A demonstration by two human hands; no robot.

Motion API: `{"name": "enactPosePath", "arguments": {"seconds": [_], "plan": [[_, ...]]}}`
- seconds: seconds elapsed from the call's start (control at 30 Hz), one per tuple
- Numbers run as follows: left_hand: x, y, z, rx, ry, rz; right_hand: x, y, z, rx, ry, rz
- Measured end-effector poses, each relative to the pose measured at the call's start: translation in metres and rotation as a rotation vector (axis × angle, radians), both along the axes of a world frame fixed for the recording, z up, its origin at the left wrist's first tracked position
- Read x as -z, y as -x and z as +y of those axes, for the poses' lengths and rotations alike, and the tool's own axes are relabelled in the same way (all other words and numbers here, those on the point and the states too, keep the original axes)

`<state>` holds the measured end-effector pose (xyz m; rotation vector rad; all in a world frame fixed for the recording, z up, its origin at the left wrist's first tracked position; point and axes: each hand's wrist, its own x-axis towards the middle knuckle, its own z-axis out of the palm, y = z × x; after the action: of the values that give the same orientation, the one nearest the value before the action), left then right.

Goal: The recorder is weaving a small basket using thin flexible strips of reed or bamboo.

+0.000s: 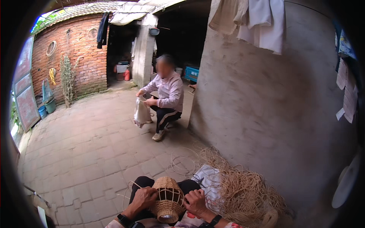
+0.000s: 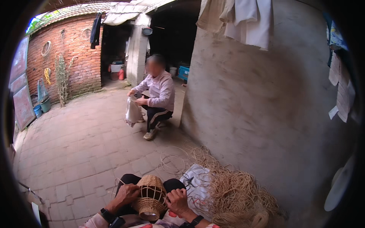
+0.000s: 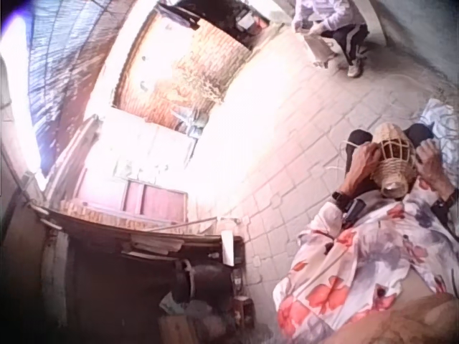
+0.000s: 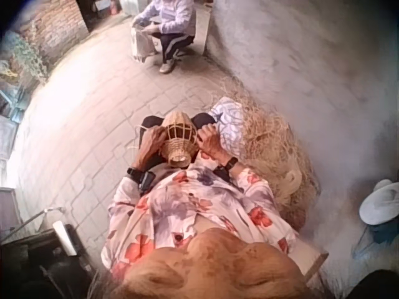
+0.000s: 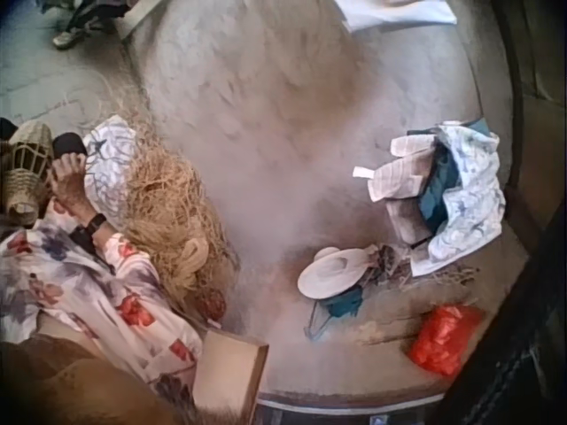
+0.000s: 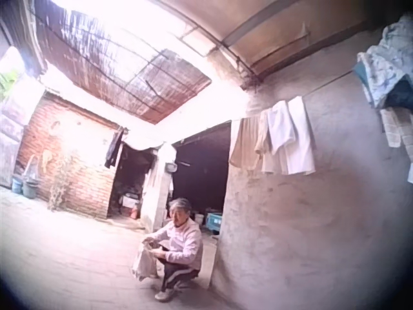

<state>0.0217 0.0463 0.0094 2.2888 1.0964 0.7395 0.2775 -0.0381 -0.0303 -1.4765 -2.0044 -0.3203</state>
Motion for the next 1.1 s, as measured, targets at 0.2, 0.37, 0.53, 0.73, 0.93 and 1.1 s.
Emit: {"name": "enactPosePath", "arguments": {"seconds": [0.2, 0.37, 0.53, 0.73, 0.93, 1.1], "plan": [[0.004, -0.001, -0.003, 0.017, 0.005, 0.061, 0.000, -0.002, -0.003, 0.009, 0.000, -0.005], [0.005, -0.004, -0.003, 0.012, -0.011, -0.011, -0.001, -0.006, 0.000, 0.014, 0.023, -0.001], [0.003, -0.007, 0.003, 0.029, -0.038, 0.031, -0.008, -0.006, 0.002, 0.010, 0.001, -0.001], [0.004, -0.003, -0.002, -0.007, -0.009, 0.047, -0.004, -0.002, 0.000, 0.008, 0.000, -0.003], [0.009, -0.002, -0.006, -0.029, -0.074, -0.021, -0.005, -0.001, -0.006, 0.004, 0.022, -0.008], [0.041, 0.063, 0.029, -0.408, -0.277, -0.021, -0.008, -0.004, -0.007, 0.016, 0.008, 0.003]]}}
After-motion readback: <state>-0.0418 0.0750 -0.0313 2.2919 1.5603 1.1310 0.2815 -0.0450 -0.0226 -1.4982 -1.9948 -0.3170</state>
